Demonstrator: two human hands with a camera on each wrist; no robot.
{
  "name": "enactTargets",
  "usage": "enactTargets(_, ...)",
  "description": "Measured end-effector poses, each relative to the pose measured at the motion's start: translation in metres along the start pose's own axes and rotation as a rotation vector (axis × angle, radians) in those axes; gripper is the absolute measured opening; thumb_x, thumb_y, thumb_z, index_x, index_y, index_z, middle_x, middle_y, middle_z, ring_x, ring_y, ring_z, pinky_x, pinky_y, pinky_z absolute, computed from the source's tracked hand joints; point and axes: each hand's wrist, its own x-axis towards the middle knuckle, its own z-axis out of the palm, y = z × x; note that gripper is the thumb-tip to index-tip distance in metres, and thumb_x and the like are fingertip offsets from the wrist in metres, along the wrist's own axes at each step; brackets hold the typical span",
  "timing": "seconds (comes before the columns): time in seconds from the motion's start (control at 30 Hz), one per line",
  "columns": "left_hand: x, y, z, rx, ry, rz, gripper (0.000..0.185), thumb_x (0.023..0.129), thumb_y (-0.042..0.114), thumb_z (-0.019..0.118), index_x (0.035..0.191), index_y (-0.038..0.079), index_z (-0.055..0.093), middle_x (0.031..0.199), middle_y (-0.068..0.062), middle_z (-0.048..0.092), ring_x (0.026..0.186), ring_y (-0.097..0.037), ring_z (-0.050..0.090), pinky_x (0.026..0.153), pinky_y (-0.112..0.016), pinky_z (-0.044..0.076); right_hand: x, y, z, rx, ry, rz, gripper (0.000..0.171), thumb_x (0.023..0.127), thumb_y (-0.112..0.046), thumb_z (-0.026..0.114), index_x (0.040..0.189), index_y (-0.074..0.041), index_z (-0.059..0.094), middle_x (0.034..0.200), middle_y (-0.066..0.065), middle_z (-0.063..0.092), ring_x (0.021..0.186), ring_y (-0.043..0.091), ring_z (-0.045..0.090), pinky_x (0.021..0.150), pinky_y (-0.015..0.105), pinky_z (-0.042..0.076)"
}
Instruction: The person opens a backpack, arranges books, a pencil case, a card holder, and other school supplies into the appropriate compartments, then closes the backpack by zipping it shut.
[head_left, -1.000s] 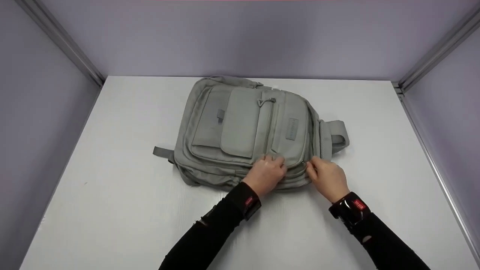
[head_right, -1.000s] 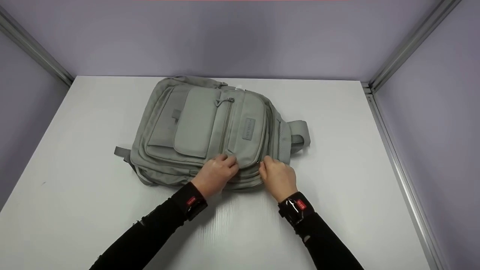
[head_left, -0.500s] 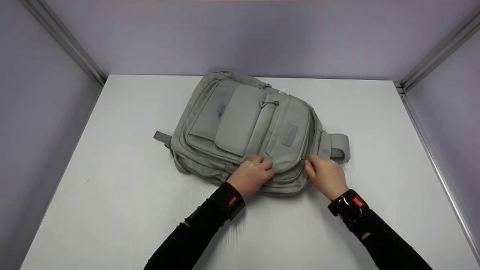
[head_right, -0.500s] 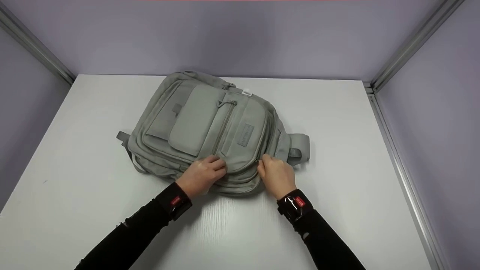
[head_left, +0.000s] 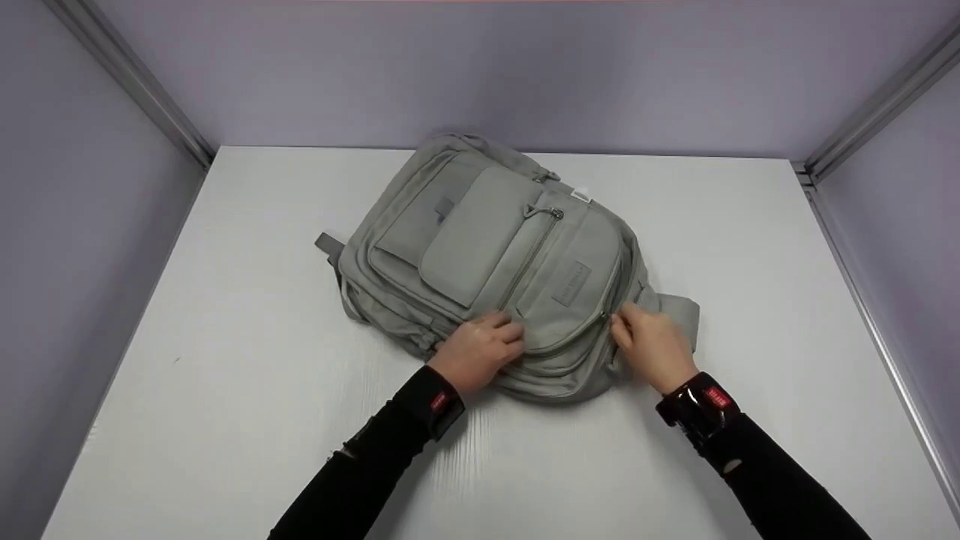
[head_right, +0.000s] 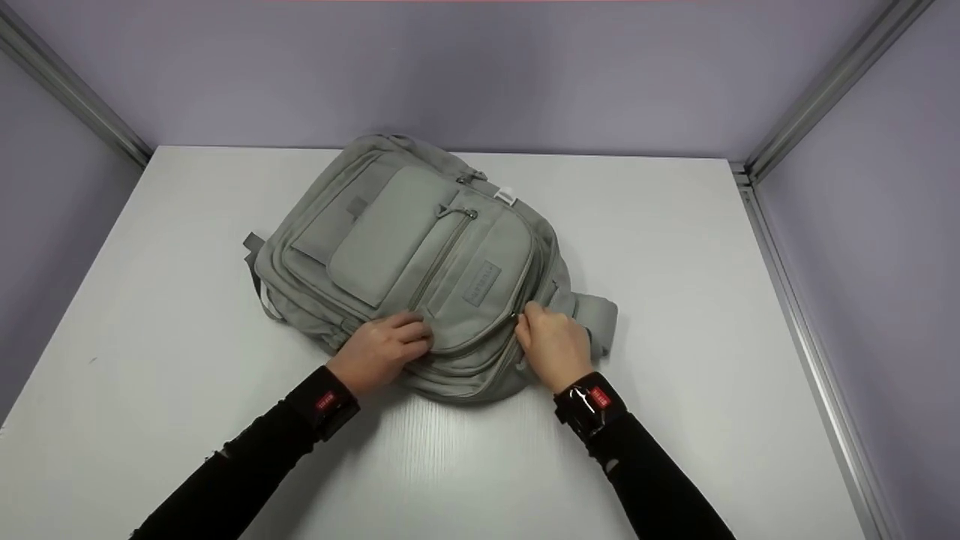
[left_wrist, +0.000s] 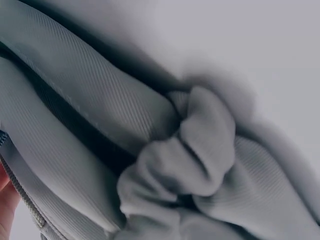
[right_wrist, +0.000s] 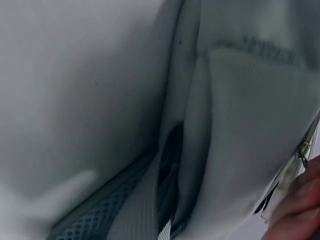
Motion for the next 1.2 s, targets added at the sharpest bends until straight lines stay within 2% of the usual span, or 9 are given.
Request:
enactTargets(0.37, -0.013, -0.016, -0.005, -0.053, 0.049, 0.031, 0.012, 0.081, 0.003, 0.071, 0.081, 0.015, 0.071, 0.096, 0.004, 0.069, 0.101, -0.017, 0.068, 0.093, -0.028, 0.055, 0.005, -0.001, -0.002, -0.015, 0.022, -0.022, 0.029, 0.093, -0.009, 0.06, 0.067, -0.008, 0.046, 0.053, 0.004, 0.043, 0.047, 0.018, 0.043, 0.046, 0.032, 0.032)
enactTargets(0.57, -0.025, -0.027, -0.009, -0.047, 0.068, 0.014, 0.013, 0.082, 0.003, 0.071, 0.079, 0.015, 0.069, 0.095, 0.003, 0.068, 0.102, -0.017, 0.066, 0.09, -0.028, 0.055, 0.009, 0.002, -0.004, -0.01, 0.06, -0.042, 0.03, 0.092, -0.006, 0.059, 0.065, -0.008, 0.044, 0.053, 0.003, 0.042, 0.048, 0.017, 0.041, 0.048, 0.03, 0.03)
enactTargets(0.87, -0.042, -0.045, -0.01, 0.021, 0.12, -0.065, 0.012, 0.083, 0.008, 0.069, 0.074, 0.015, 0.065, 0.093, 0.001, 0.065, 0.097, -0.019, 0.063, 0.087, -0.035, 0.053, 0.01, 0.003, -0.009, -0.024, 0.069, -0.022, 0.027, 0.089, -0.007, 0.061, 0.066, -0.007, 0.047, 0.054, 0.006, 0.046, 0.05, 0.021, 0.045, 0.047, 0.035, 0.033)
enactTargets(1.07, -0.048, -0.055, -0.009, 0.039, 0.192, -0.11, 0.014, 0.083, 0.011, 0.068, 0.071, 0.015, 0.064, 0.09, 0.0, 0.064, 0.093, -0.02, 0.063, 0.084, -0.037, 0.052, 0.009, -0.001, -0.01, -0.021, 0.059, -0.013, 0.027, 0.09, -0.007, 0.06, 0.066, -0.007, 0.048, 0.055, 0.004, 0.046, 0.05, 0.017, 0.042, 0.047, 0.03, 0.03)
enactTargets(1.13, -0.048, -0.055, -0.011, 0.045, 0.192, -0.141, 0.013, 0.082, 0.01, 0.069, 0.071, 0.015, 0.065, 0.091, -0.001, 0.064, 0.092, -0.021, 0.063, 0.083, -0.037, 0.051, 0.009, -0.002, -0.01, -0.017, 0.054, -0.01, 0.029, 0.091, -0.007, 0.059, 0.065, -0.007, 0.047, 0.055, 0.003, 0.045, 0.05, 0.017, 0.041, 0.048, 0.029, 0.03)
enactTargets(1.2, -0.045, -0.05, -0.016, 0.045, 0.151, -0.194, 0.012, 0.08, 0.005, 0.071, 0.072, 0.014, 0.067, 0.093, -0.002, 0.064, 0.091, -0.023, 0.062, 0.083, -0.038, 0.051, 0.009, -0.003, -0.01, -0.014, 0.046, -0.004, 0.029, 0.091, -0.007, 0.059, 0.065, -0.008, 0.046, 0.055, 0.003, 0.044, 0.05, 0.017, 0.041, 0.048, 0.029, 0.029)
